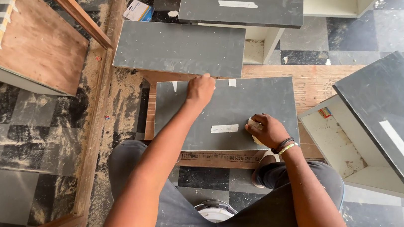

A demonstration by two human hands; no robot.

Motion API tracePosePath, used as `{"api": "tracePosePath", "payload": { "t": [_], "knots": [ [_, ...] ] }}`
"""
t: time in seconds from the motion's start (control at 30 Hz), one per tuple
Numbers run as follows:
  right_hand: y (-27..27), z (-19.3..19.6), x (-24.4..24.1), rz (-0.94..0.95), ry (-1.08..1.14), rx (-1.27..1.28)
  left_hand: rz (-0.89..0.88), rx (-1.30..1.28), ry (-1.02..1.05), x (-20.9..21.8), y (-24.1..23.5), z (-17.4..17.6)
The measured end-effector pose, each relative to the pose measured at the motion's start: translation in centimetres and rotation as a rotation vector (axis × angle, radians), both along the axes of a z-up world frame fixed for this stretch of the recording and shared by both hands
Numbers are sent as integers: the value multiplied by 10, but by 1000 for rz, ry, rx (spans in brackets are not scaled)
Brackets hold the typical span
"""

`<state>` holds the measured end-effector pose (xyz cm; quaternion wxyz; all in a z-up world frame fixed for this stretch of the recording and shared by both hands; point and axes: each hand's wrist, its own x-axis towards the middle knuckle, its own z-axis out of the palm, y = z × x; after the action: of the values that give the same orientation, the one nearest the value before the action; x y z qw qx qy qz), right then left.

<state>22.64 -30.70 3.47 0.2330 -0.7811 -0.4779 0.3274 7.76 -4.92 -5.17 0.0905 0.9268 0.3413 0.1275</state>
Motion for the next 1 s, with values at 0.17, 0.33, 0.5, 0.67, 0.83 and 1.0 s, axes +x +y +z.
{"api": "tracePosePath", "payload": {
  "t": [0.17, 0.33, 0.5, 0.67, 0.83, 1.0],
  "knots": [
    [6, -6, -1, 31, -44, 8, -12, 137, 184, 9, -1, -2],
    [12, -2, -1, 25, -77, 68, 25, 169, 225, 17, 2, 2],
    [11, -2, 0, -5, 7, 32, 47, 147, 179, 11, 6, 0],
    [8, -2, -2, 66, 2, -43, 20, -22, 125, -1, -11, 41],
    [7, 1, -2, 35, -18, -21, 44, -41, 94, 10, -4, 15],
    [5, 2, -2, -34, 121, -21, 77, 66, 249, 24, -5, 2]
  ]
}}
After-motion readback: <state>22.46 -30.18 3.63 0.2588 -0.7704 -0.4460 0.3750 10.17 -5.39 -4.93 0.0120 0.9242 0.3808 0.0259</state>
